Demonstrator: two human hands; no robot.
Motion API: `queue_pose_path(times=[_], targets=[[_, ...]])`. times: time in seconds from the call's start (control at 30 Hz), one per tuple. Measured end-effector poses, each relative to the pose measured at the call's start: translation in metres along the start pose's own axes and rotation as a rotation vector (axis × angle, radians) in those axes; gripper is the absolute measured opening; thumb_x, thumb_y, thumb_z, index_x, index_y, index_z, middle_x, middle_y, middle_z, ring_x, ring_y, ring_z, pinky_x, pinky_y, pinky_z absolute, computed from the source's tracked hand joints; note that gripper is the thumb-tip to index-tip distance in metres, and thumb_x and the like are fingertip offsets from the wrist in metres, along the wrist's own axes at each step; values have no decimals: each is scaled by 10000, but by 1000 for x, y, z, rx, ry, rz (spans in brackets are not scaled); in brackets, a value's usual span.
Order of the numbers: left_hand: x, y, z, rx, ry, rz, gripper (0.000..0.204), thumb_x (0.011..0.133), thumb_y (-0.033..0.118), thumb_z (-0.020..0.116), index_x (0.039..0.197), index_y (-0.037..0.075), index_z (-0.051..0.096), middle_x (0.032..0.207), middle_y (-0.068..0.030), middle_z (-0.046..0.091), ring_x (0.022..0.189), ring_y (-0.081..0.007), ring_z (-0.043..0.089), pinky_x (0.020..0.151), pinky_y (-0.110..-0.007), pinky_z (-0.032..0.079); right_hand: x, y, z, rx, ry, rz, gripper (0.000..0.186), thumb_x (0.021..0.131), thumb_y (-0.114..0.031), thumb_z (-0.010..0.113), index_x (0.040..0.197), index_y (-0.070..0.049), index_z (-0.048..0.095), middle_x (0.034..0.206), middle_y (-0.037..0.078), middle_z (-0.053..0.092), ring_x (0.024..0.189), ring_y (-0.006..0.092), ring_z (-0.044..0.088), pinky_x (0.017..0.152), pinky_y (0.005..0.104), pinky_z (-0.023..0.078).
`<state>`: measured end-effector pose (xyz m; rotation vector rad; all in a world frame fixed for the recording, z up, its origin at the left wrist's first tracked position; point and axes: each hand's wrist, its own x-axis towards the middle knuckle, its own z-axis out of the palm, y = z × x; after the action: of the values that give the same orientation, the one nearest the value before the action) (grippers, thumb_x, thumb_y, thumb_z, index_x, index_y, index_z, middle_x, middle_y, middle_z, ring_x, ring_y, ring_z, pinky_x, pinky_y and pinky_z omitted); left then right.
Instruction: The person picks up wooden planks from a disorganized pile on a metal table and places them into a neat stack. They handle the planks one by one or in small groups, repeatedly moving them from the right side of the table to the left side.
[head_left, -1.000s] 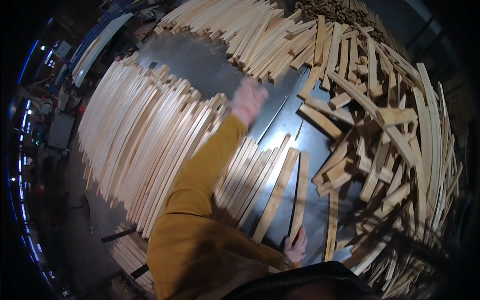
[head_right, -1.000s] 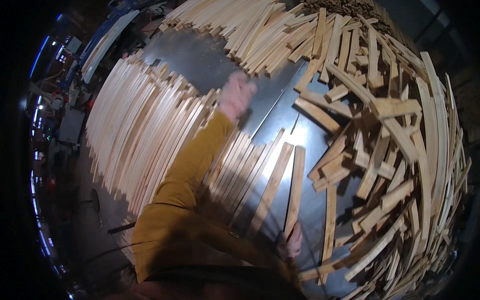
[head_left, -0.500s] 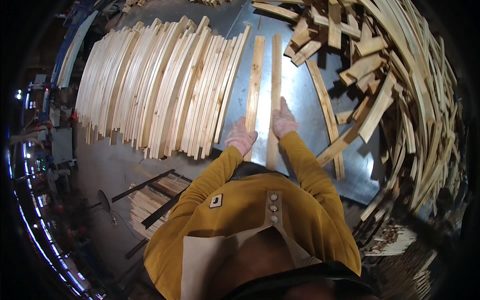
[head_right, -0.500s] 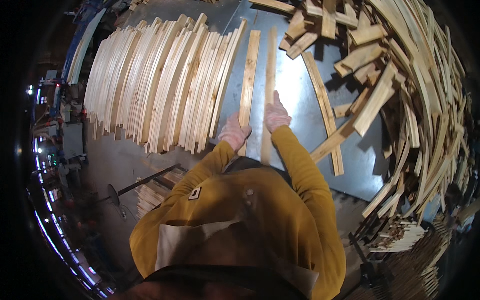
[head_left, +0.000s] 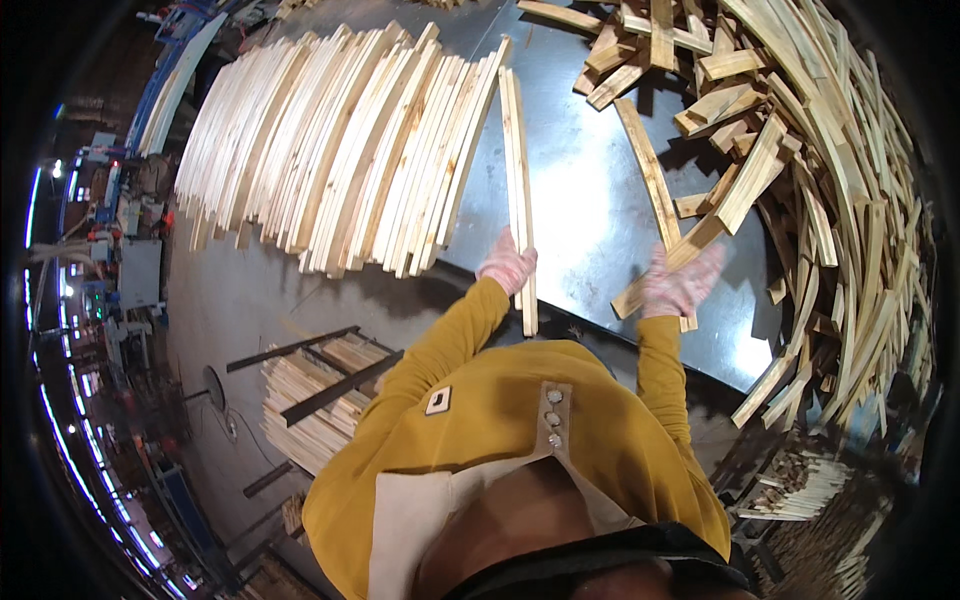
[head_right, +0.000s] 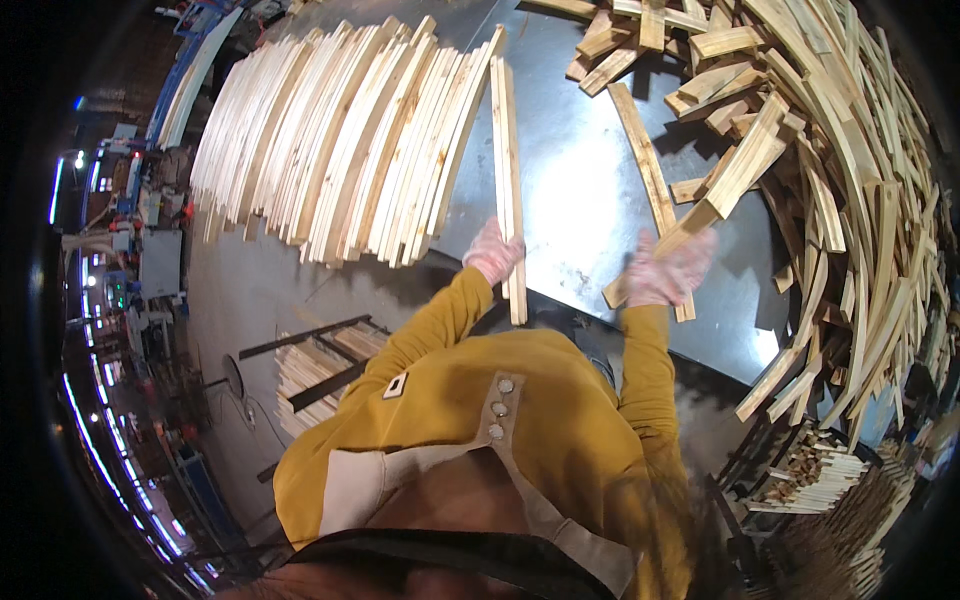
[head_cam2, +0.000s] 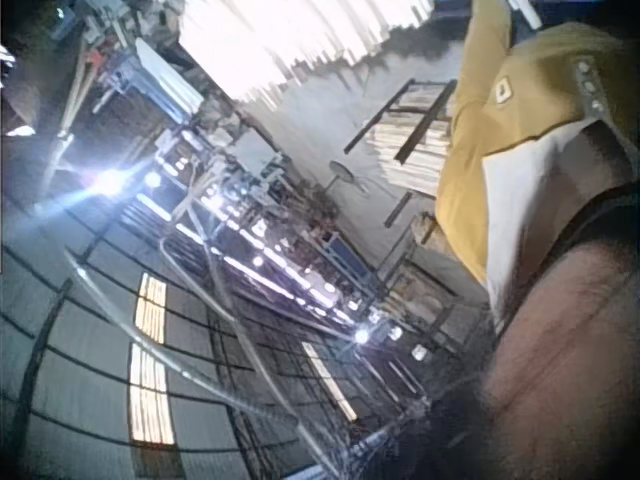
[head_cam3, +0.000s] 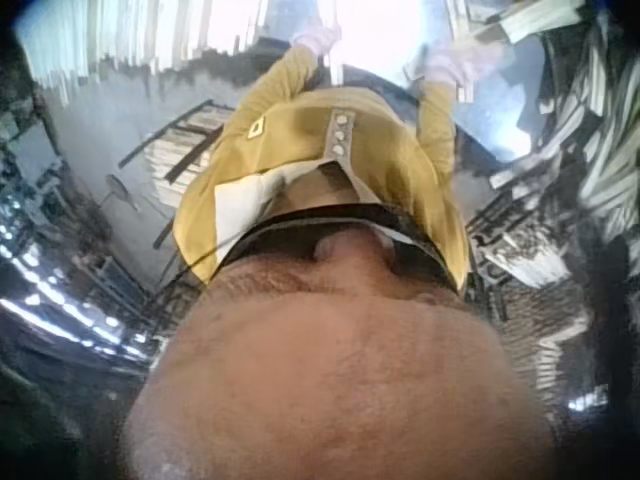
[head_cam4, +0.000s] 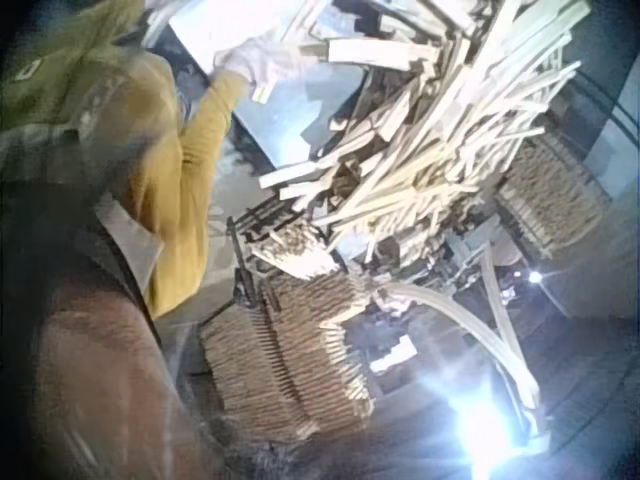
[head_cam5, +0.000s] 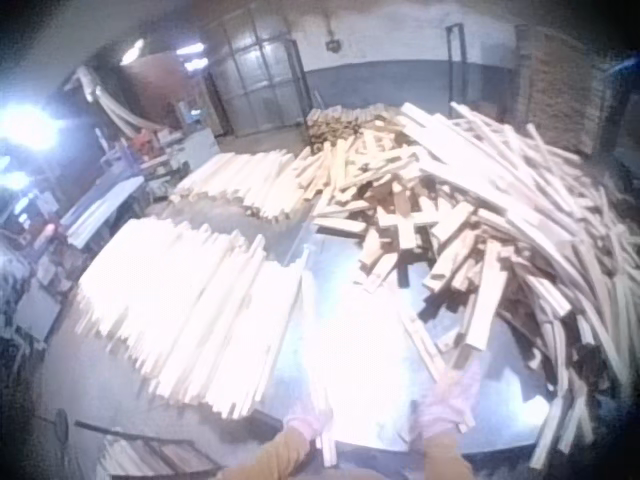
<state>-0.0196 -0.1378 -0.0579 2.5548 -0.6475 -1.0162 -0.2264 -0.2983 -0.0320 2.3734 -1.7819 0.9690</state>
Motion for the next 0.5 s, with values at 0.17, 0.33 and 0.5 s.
queue_pose_path(times=[0.17,0.33,0.5], targets=[[39,-32,2,-792,-177,196,485,895,198,626,1320,-15,534,1148,-140,642,1048,-230,595,951,-331,464,-35,74,61,626,-507,557,721,874,-337,717,1387,71,417,1206,259,607,1058,355,616,908,356,484],[30,-37,-18,-904,-124,166,414,882,148,632,1257,-25,596,1087,-103,671,995,-191,606,921,-316,474,-89,6,-33,1027,-374,272,356,882,-217,687,1104,42,584,884,154,627,766,255,597,709,358,506],[12,-46,-24,-161,35,150,531,872,351,646,1286,30,555,1231,-256,620,1169,-409,576,994,-442,452,-119,-26,-21,1048,-572,107,361,964,-262,530,1217,-5,545,942,128,639,821,275,630,778,355,523]])
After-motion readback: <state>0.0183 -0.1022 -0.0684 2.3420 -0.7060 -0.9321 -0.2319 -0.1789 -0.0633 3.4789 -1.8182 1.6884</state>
